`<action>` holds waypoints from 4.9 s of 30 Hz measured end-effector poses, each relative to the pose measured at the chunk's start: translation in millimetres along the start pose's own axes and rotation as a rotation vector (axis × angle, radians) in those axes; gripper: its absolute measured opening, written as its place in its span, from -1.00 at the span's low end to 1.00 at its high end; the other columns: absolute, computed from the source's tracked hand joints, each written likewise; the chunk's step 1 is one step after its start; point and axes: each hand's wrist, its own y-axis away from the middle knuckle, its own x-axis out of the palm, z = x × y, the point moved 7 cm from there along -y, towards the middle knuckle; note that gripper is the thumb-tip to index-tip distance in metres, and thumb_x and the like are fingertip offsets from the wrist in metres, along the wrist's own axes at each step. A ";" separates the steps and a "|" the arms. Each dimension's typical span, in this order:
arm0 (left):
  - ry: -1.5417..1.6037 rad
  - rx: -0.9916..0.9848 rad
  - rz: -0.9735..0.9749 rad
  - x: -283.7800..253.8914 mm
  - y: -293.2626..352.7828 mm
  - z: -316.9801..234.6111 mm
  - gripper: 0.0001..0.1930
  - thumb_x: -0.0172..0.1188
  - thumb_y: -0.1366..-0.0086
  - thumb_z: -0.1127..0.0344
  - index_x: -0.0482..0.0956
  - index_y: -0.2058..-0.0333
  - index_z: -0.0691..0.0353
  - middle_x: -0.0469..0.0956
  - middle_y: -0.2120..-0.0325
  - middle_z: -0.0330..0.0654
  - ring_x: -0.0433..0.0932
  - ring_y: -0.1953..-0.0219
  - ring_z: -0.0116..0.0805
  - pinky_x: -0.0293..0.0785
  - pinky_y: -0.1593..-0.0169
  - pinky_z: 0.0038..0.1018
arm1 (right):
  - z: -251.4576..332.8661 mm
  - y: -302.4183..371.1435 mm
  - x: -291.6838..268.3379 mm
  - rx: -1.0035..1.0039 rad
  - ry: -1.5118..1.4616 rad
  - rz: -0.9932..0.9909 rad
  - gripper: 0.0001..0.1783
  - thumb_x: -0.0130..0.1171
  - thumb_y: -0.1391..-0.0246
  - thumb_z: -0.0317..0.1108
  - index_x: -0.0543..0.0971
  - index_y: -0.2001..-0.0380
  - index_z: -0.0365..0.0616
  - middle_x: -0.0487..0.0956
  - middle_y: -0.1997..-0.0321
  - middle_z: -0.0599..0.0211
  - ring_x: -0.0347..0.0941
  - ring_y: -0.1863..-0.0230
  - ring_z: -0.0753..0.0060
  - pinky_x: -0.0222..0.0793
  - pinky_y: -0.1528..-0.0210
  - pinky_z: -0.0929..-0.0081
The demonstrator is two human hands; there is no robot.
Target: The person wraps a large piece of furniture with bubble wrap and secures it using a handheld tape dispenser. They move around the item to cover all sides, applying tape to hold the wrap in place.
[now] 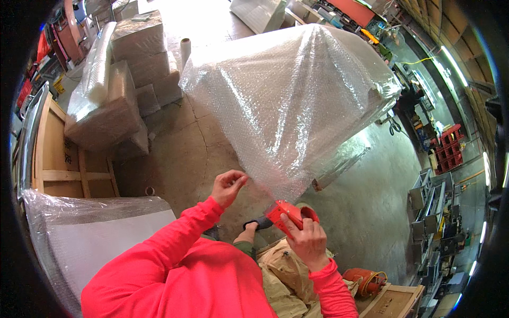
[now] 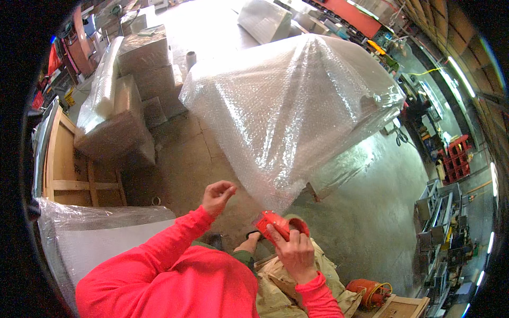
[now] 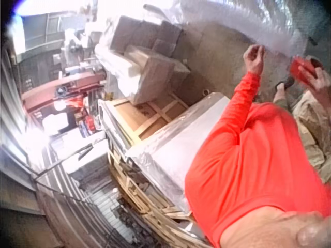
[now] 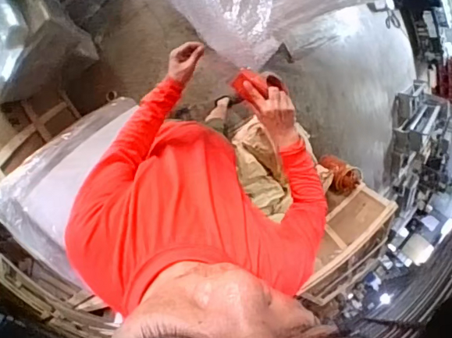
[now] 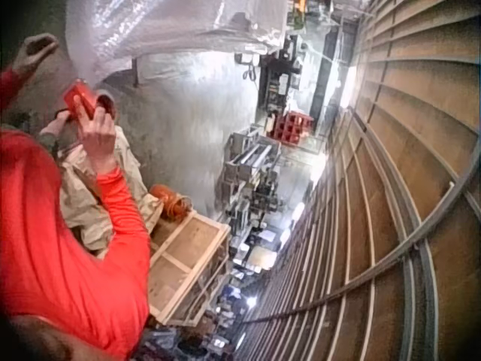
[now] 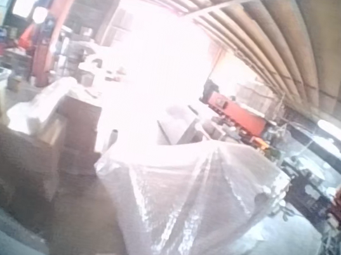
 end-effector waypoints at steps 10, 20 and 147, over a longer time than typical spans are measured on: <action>-0.188 0.203 -0.401 19.4 -34.5 35.4 -0.62 0.55 -0.09 0.41 0.45 0.26 0.20 0.49 0.42 -0.33 0.51 0.37 -0.47 0.45 0.28 -0.48 | -69.2 -7.5 101.0 0.036 0.144 -0.165 -0.09 0.33 -0.04 -0.15 0.23 -0.46 0.69 0.40 0.23 0.25 0.39 0.37 0.14 0.50 0.30 0.18; -1.271 1.221 0.756 136.1 30.8 2.0 -0.54 0.11 -0.28 0.25 0.47 -0.16 0.19 0.50 -0.15 -0.08 0.41 -0.28 -0.09 0.28 -0.33 -0.11 | -101.9 -24.1 137.5 -0.027 -0.027 -0.284 -0.24 0.33 -0.01 -0.20 0.44 -0.32 0.67 0.51 0.02 0.10 0.51 0.19 0.02 0.57 0.11 0.16; -0.407 -0.361 0.368 352.7 -25.1 -49.8 -0.51 0.15 -0.47 0.03 0.55 -0.14 0.34 0.62 -0.02 0.01 0.59 -0.06 -0.17 0.51 -0.09 -0.24 | -346.3 68.5 123.0 0.900 -1.582 0.068 -0.02 0.46 0.04 -0.19 0.25 -0.42 -0.23 0.42 -0.31 -0.20 0.38 -0.31 -0.19 0.30 -0.35 0.05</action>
